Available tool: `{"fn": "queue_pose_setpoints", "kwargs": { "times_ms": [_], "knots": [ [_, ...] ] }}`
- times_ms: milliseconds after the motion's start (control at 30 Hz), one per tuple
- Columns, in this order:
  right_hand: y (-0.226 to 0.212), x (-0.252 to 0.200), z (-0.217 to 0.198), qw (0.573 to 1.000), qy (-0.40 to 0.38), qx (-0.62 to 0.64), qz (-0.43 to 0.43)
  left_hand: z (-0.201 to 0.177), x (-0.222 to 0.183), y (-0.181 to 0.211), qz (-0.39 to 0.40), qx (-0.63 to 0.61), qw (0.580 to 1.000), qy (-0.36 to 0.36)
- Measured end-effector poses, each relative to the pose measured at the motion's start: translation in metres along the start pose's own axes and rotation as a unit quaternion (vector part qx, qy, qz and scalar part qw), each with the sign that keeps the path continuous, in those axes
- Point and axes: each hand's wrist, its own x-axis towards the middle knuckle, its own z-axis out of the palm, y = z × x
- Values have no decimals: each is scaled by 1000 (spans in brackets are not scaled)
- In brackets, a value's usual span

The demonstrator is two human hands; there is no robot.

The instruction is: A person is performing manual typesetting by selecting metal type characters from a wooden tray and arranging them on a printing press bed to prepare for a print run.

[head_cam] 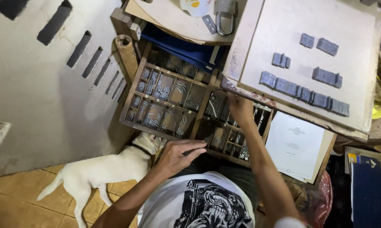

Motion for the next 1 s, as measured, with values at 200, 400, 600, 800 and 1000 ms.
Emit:
{"fn": "queue_pose_setpoints", "kwargs": {
  "times_ms": [200,400,600,800,1000],
  "knots": [
    [-51,-103,-40,939,-7,311,144,12,2,-23,49,16,999,-2],
    [-101,-134,-74,939,34,319,122,31,12,3,136,62,988,45],
    [-108,-149,-87,945,39,305,113,34,14,10,247,149,955,72],
    [-121,-148,-92,952,29,291,94,34,13,1,269,122,953,72],
    [-130,-144,-86,949,0,298,98,33,14,17,270,110,954,75]
  ]
}}
